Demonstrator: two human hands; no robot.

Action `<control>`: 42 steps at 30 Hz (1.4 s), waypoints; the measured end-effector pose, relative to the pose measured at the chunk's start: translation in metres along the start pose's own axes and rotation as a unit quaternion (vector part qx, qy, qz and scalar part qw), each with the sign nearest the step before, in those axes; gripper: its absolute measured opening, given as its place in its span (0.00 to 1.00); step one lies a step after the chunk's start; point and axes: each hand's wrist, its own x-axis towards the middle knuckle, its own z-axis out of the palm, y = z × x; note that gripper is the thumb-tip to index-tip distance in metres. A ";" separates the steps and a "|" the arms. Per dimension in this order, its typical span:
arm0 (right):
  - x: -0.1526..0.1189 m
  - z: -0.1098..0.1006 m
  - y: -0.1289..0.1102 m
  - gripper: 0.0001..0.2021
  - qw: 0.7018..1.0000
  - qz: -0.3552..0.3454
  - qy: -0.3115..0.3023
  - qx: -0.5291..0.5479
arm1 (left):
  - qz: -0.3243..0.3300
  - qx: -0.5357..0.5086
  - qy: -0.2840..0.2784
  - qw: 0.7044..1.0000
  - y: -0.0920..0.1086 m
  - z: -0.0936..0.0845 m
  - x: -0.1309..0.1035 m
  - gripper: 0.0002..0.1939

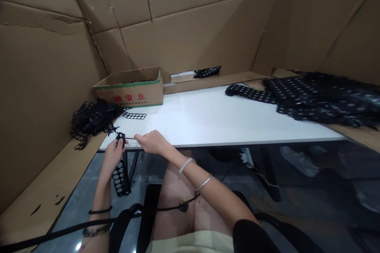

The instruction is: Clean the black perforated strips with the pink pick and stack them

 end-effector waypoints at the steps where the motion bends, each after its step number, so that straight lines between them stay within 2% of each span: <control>1: 0.000 -0.001 -0.001 0.13 1.000 0.001 -0.009 -0.006 | 0.006 0.019 -0.001 1.000 0.001 0.001 0.000 0.19; 4: 0.001 -0.001 -0.007 0.12 0.999 0.014 -0.035 -0.021 | 0.013 0.128 0.007 0.992 0.005 0.006 -0.003 0.17; 8: -0.001 0.002 -0.032 0.13 0.997 0.055 -0.045 -0.004 | -0.006 0.298 0.026 0.954 0.013 0.013 -0.010 0.15; 11: 0.000 0.004 -0.054 0.13 0.993 0.111 -0.034 0.028 | -0.002 0.335 0.020 0.942 0.019 0.015 -0.015 0.12; 14: 0.005 0.003 -0.067 0.12 0.985 0.166 -0.021 0.045 | 0.012 0.317 0.017 0.948 0.022 0.015 -0.016 0.12; 18: 0.010 -0.001 -0.068 0.11 0.976 0.213 0.001 0.053 | 0.038 0.229 0.034 0.972 0.020 0.011 -0.014 0.15; 23: 0.006 -0.003 -0.066 0.20 0.969 0.238 -0.013 0.063 | 0.054 0.141 0.020 0.988 0.012 0.002 -0.010 0.15; 26: 0.005 -0.004 -0.063 0.24 0.965 0.237 -0.011 0.115 | 0.072 0.147 -0.002 0.987 0.011 0.000 -0.011 0.13; 31: 0.008 -0.001 -0.053 0.18 0.958 0.220 0.006 0.186 | 0.101 0.183 -0.034 0.977 0.015 -0.002 -0.013 0.12; 36: 0.015 0.002 -0.045 0.14 0.933 0.296 0.029 0.205 | 0.122 0.251 -0.050 0.959 0.028 0.009 -0.021 0.12; 39: 0.017 0.001 -0.039 0.14 0.923 0.306 0.059 0.224 | 0.119 0.203 -0.032 0.971 0.033 0.016 -0.024 0.12; 42: 0.016 0.001 -0.034 0.16 0.919 0.254 0.098 0.285 | 0.112 0.133 -0.007 0.985 0.029 0.015 -0.021 0.12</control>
